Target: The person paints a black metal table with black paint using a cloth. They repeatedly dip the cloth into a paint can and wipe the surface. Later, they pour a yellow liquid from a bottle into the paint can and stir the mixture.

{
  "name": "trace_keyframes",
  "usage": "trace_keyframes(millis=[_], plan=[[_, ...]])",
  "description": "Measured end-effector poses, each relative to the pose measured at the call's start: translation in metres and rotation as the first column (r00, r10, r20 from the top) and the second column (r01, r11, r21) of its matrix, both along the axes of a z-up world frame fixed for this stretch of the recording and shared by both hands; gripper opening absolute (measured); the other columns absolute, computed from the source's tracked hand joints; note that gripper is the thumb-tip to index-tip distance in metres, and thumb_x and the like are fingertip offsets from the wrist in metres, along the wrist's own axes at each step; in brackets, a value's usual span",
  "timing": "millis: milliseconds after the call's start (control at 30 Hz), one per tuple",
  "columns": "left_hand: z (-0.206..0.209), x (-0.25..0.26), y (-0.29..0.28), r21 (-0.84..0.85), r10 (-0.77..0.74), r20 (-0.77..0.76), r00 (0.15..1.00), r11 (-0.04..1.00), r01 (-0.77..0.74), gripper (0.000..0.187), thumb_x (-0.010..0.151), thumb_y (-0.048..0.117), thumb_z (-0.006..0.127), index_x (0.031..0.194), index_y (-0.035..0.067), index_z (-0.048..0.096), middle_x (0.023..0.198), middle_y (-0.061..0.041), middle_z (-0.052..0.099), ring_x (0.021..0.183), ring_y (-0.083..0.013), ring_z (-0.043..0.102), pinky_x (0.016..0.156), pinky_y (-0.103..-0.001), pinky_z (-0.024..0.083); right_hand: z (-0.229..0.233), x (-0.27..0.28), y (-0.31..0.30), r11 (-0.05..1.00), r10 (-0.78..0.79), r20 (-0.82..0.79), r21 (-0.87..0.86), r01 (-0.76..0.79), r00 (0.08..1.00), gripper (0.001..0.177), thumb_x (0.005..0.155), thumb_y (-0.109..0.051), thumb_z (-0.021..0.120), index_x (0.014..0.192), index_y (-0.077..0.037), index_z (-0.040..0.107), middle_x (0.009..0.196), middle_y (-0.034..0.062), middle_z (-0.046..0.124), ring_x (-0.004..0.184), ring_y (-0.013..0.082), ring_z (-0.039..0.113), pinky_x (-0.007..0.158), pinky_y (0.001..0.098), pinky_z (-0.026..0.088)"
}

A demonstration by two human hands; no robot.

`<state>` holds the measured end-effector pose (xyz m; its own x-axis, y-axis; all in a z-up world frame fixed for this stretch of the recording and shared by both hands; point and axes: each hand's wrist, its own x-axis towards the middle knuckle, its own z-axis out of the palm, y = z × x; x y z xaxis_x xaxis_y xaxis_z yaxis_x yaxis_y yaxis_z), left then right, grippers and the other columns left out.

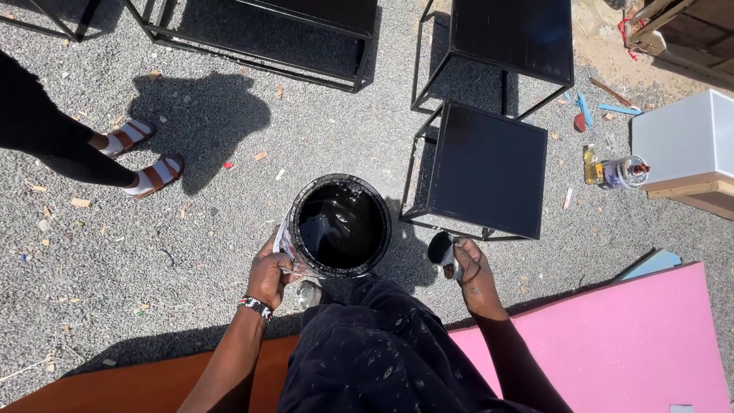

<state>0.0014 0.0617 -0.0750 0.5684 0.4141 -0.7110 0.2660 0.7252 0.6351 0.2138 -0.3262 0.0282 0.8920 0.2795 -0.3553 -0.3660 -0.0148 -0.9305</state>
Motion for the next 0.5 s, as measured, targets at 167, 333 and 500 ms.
trace_keyframes(millis=[167,333,500], plan=[[0.018,0.024,-0.028,-0.058,0.003,0.02,1.0,0.998,-0.001,0.11,0.079,-0.008,0.061,0.185,0.019,0.049,0.15,-0.037,0.065,0.095,-0.035,0.077,0.079,-0.043,0.079,0.016,-0.017,0.012,0.997,0.04,-0.015,-0.07,-0.041,0.999,0.017,0.119,-0.023,0.073,0.121,-0.007,0.074,0.082,0.0093,0.073,0.064,0.0167,0.064,0.067,0.0292,0.055],[-0.023,0.003,-0.031,-0.155,0.062,0.014,0.998,0.986,-0.059,0.115,0.076,-0.01,0.064,0.185,0.02,0.047,0.129,-0.036,0.071,0.091,-0.0455,0.081,0.081,-0.057,0.08,0.012,-0.007,0.0,0.997,0.05,-0.006,-0.065,-0.051,0.999,0.016,0.117,-0.02,0.074,0.125,-0.006,0.072,0.084,0.0137,0.074,0.067,0.0202,0.066,0.067,0.0321,0.057],[-0.028,0.017,-0.01,-0.061,0.02,-0.01,1.0,0.998,-0.02,0.115,0.079,-0.006,0.065,0.188,0.021,0.043,0.169,-0.039,0.056,0.105,-0.039,0.078,0.081,-0.044,0.08,0.004,0.002,-0.024,0.996,0.05,-0.008,-0.078,-0.05,0.999,0.023,0.111,-0.013,0.075,0.131,-0.003,0.072,0.081,0.0166,0.076,0.067,0.0229,0.073,0.066,0.0354,0.06]])
